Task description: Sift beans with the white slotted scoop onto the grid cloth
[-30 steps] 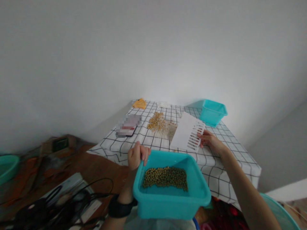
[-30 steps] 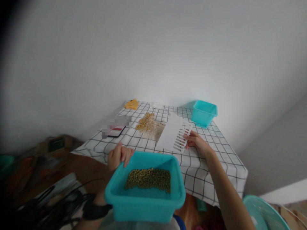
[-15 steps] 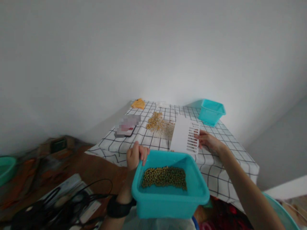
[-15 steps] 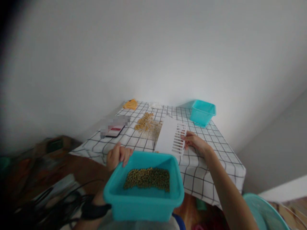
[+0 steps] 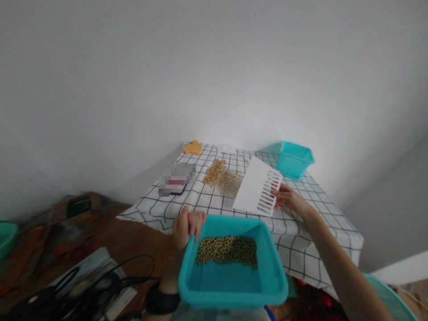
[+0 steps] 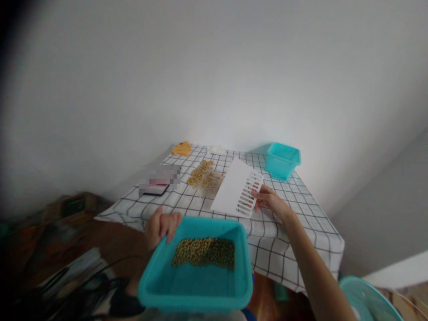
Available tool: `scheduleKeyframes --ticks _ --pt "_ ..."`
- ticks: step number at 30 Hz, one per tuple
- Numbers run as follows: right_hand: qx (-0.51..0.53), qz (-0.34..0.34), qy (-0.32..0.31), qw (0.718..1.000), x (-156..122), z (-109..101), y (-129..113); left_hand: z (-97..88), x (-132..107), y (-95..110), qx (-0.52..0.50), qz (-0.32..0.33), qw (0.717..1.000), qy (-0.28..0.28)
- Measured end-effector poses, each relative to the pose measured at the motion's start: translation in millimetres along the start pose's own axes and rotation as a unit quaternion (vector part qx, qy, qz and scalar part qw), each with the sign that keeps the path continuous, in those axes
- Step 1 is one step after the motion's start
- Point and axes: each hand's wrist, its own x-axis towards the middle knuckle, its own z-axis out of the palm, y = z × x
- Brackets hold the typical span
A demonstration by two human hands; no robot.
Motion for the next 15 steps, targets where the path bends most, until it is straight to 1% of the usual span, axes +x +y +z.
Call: scheduleKeyframes --ticks 3,4,6,9,11,15 --pt "-0.006 -0.012 0.004 1.000 -4.2 3.4 0.3 -10.9 -1.7 -1.3 -0.026 0.017 0.999 -0.020" --pt "-0.007 -0.016 0.005 1.000 -5.3 4.9 0.5 -15.1 -1.7 -1.6 -0.031 0.016 0.999 -0.036" --pt "-0.005 -0.022 0.000 1.000 -6.7 9.0 0.9 -23.9 -1.4 -2.5 -0.035 0.011 0.996 -0.082" --pt "-0.001 -0.033 -0.029 0.999 -6.7 19.0 1.4 -37.3 -0.9 -6.5 -0.029 0.007 0.988 -0.154" --pt "-0.008 -0.042 -0.051 0.998 -4.9 28.0 1.0 -45.0 -1.1 -9.5 -0.037 0.013 0.986 -0.165" --pt "-0.039 -0.048 -0.108 0.992 4.0 49.4 -1.1 -54.1 -1.2 -8.0 -0.030 -0.012 0.988 -0.151"
